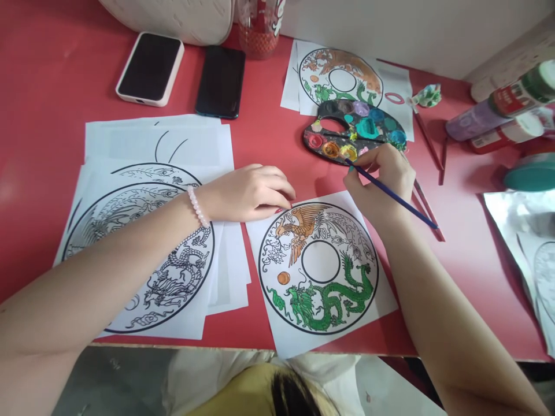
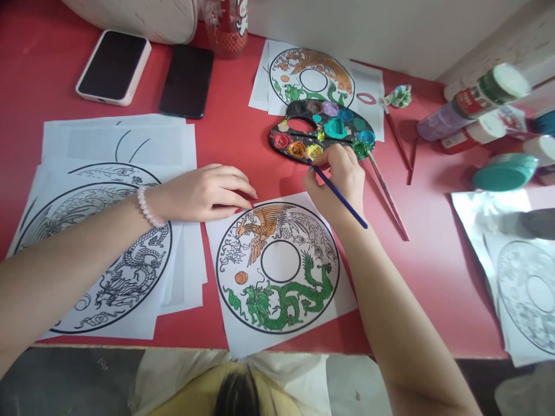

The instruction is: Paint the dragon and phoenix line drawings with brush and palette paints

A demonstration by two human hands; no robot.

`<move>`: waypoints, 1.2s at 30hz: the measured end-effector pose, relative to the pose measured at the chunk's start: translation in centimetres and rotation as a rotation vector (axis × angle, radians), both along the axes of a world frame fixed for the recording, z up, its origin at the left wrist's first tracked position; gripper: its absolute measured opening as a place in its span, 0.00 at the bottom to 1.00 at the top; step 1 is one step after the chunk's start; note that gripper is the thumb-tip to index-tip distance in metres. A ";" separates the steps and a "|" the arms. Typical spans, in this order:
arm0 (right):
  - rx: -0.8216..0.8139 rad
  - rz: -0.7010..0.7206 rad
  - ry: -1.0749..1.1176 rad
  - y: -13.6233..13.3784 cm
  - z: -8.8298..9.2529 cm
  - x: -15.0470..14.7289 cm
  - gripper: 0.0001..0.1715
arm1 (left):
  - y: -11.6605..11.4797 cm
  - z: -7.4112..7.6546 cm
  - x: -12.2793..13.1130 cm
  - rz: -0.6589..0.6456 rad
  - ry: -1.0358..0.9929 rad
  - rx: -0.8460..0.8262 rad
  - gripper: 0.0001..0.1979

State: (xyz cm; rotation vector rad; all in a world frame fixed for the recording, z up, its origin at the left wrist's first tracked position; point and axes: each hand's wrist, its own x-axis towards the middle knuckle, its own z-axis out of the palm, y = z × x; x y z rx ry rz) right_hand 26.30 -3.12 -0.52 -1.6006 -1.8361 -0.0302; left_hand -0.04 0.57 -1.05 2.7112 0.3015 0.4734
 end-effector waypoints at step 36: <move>-0.148 0.549 0.462 -7.1 0.7 -4.1 0.13 | -0.2 0.2 0.1 0.027 -0.016 -0.089 0.10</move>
